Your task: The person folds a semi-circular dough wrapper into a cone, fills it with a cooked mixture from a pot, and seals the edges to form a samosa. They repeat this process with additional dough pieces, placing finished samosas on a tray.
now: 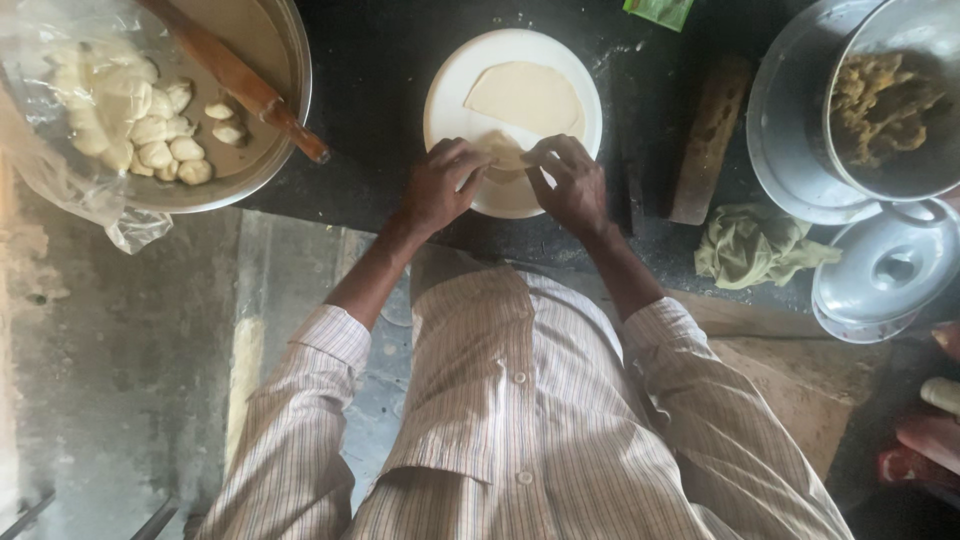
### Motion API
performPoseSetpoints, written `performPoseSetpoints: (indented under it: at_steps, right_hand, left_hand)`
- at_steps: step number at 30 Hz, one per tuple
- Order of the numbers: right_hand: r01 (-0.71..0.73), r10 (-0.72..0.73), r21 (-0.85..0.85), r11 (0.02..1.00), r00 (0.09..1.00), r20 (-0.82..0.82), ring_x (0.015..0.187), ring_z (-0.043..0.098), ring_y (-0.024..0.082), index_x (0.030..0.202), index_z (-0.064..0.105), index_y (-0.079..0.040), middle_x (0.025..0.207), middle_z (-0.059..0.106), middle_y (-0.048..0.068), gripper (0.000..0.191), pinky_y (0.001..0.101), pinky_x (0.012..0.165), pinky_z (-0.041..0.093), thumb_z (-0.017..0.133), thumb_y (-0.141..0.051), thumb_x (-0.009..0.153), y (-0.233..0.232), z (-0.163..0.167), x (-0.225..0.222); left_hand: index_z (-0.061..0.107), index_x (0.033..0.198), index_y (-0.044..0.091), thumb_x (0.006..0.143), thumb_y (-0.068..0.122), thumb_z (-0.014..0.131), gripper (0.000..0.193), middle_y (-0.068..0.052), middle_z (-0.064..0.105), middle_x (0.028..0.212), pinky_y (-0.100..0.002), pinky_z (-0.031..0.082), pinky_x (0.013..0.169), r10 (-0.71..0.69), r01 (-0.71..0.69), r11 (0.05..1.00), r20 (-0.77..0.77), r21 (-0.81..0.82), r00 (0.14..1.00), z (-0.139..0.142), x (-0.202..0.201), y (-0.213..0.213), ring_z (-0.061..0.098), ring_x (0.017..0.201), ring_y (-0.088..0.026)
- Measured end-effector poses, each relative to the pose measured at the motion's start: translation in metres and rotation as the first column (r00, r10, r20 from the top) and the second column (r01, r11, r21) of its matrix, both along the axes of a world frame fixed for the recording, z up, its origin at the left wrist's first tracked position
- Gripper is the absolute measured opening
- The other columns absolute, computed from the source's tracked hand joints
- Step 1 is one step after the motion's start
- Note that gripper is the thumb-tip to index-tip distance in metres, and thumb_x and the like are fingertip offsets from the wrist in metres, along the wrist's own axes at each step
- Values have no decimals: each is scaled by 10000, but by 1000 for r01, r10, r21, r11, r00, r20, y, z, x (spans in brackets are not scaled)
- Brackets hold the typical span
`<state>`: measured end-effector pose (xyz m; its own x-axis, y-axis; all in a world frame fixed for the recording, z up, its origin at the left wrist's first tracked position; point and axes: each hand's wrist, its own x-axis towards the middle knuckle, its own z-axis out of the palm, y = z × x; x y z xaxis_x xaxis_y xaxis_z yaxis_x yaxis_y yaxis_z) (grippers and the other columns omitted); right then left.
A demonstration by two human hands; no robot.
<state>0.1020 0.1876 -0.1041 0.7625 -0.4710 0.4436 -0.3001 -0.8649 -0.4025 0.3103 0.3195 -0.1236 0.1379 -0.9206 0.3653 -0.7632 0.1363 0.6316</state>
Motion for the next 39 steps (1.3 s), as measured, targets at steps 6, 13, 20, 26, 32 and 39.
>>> performPoseSetpoints:
  at_steps: [6, 13, 20, 26, 32, 39]
  right_hand:
    - [-101, 88, -102, 990, 988, -129, 891, 686, 179, 1145, 759, -179, 1073, 688, 43, 284, 260, 555, 591, 731, 17, 942, -5, -6, -11]
    - [-158, 146, -147, 976, 985, -94, 1012, 663, 228, 1157, 736, -159, 1147, 709, 40, 216, 363, 740, 625, 714, -91, 953, -10, -4, -18]
    - [-147, 113, -148, 978, 970, -214, 1094, 651, 253, 1213, 736, -128, 1246, 721, 18, 207, 401, 870, 588, 651, -115, 1025, -11, 1, -25]
    - [-111, 78, -194, 975, 982, -170, 1102, 644, 261, 1242, 746, -124, 1300, 727, 15, 291, 411, 858, 560, 582, -64, 1009, -10, -12, -37]
    - [-121, 118, 10, 993, 979, 164, 1149, 632, 275, 1225, 631, -32, 1292, 691, 88, 175, 449, 979, 530, 493, -70, 1125, -2, -19, -39]
    - [-37, 42, 35, 999, 989, -138, 1140, 644, 231, 1240, 701, -101, 1252, 707, 82, 317, 455, 978, 461, 509, -73, 989, 39, 10, -5]
  left_hand:
    - [781, 1148, 119, 990, 114, 714, 171, -100, 717, 1095, -356, 608, 769, -106, 94, 991, 118, 96, 987, 3, 1, 1, 693, 966, -212]
    - [774, 1114, 117, 905, 105, 727, 215, -65, 700, 1127, -368, 601, 784, -85, 81, 996, 238, 29, 968, 6, -4, -1, 681, 967, -213]
    - [749, 1219, 86, 942, 81, 704, 281, -65, 693, 1155, -361, 587, 796, -131, 108, 987, 216, 116, 968, 12, -5, 1, 660, 972, -212]
    - [726, 1300, 148, 962, 200, 708, 343, -105, 681, 1124, -377, 578, 805, -130, 96, 982, 213, 163, 968, 17, -7, 5, 648, 979, -237]
    - [685, 1396, 237, 985, 270, 704, 412, -107, 659, 1127, -394, 590, 835, -120, 105, 960, 43, 258, 992, 28, -7, 13, 656, 1020, -255]
    - [687, 1362, 211, 979, 298, 715, 394, -101, 673, 1162, -408, 584, 824, -105, 86, 950, 48, 300, 993, 35, -4, 16, 669, 1031, -255]
